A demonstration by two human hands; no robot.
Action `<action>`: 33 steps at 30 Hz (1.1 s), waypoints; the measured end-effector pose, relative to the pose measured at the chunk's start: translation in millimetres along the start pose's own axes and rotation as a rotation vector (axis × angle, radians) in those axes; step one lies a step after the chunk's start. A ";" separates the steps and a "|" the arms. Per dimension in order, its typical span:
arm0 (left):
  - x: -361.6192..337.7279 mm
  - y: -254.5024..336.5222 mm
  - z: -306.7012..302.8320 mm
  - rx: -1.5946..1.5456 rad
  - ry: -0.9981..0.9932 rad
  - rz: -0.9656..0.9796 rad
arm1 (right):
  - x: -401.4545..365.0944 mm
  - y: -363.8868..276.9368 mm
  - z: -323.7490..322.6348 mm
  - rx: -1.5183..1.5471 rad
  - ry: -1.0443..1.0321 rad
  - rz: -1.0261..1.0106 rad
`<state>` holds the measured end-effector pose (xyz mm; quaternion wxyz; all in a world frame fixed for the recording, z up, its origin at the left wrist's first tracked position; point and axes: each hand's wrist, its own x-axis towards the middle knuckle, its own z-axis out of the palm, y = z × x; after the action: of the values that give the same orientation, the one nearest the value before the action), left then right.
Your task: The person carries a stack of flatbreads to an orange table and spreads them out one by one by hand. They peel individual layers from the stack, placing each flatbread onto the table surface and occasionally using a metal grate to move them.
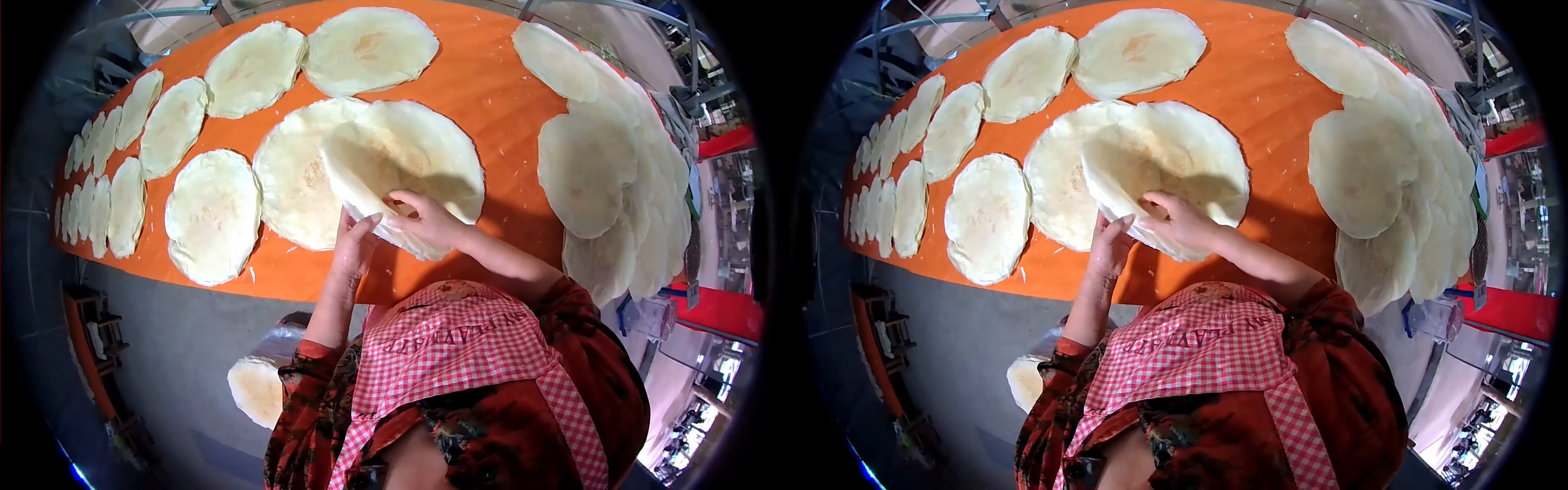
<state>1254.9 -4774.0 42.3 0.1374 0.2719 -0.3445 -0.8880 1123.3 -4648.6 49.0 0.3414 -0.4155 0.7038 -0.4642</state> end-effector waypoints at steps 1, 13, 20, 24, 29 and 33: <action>0.0 0.8 -0.9 -0.026 -0.019 -0.011 | 1.8 2.3 -2.4 0.022 -0.016 0.021; 6.2 -2.0 14.9 0.088 0.078 0.011 | 3.0 2.9 -7.4 -0.056 0.055 -0.120; 12.8 -23.1 2.2 0.361 0.359 0.072 | 11.3 22.3 17.8 -0.220 0.146 -0.069; 11.6 -28.3 -34.1 0.199 0.386 0.096 | 49.2 24.1 -79.8 -0.141 0.229 0.189; 9.4 -31.7 -64.3 0.065 0.378 0.019 | -5.7 56.4 -329.1 0.216 0.677 0.146; 3.5 -28.3 -60.0 -0.017 0.342 -0.017 | -81.0 173.2 -483.6 -0.993 0.857 0.457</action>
<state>1285.1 -4787.2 -15.4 0.1886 0.4208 -0.3063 -0.8328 692.0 -4358.1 56.8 -0.1078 -0.1442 0.9754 -0.1270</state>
